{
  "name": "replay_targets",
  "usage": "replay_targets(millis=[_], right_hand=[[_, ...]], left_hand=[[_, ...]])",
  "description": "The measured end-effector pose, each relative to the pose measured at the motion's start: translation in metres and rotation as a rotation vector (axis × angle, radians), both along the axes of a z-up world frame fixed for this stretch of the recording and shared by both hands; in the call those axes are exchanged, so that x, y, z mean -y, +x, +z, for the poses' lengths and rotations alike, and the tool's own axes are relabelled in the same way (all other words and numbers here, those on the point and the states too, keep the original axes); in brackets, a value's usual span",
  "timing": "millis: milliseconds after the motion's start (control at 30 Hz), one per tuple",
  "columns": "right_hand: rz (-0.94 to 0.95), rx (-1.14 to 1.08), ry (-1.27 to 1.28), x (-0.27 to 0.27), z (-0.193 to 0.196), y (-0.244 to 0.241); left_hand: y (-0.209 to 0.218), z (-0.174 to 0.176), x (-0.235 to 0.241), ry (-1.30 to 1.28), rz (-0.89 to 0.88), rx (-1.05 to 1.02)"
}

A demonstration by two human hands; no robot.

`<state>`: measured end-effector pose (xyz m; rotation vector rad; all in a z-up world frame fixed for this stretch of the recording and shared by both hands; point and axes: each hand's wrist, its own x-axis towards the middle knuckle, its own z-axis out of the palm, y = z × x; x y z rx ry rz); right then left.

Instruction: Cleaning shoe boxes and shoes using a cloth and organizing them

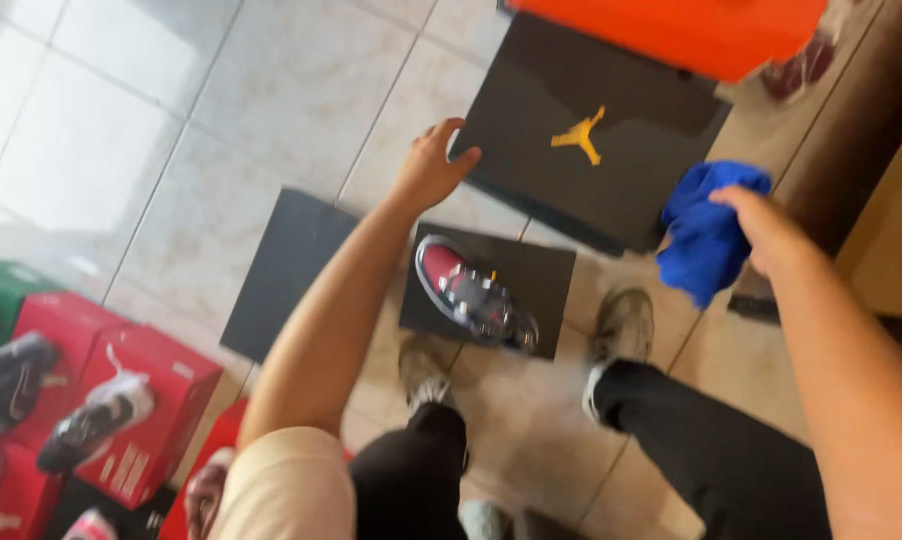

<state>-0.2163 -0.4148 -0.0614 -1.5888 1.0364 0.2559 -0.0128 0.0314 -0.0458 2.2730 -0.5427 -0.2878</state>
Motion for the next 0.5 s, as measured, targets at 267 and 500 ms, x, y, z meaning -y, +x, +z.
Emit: replay_targets(millis=[267,500], right_hand=[[-0.111,-0.130,0.404,-0.040,-0.008,0.036],[-0.048,0.006,0.408,-0.052,-0.010,0.036]], left_hand=[[0.059,-0.039,0.066,0.127,0.358,-0.744],[0.024,-0.028,0.014,-0.079,0.421,-0.585]])
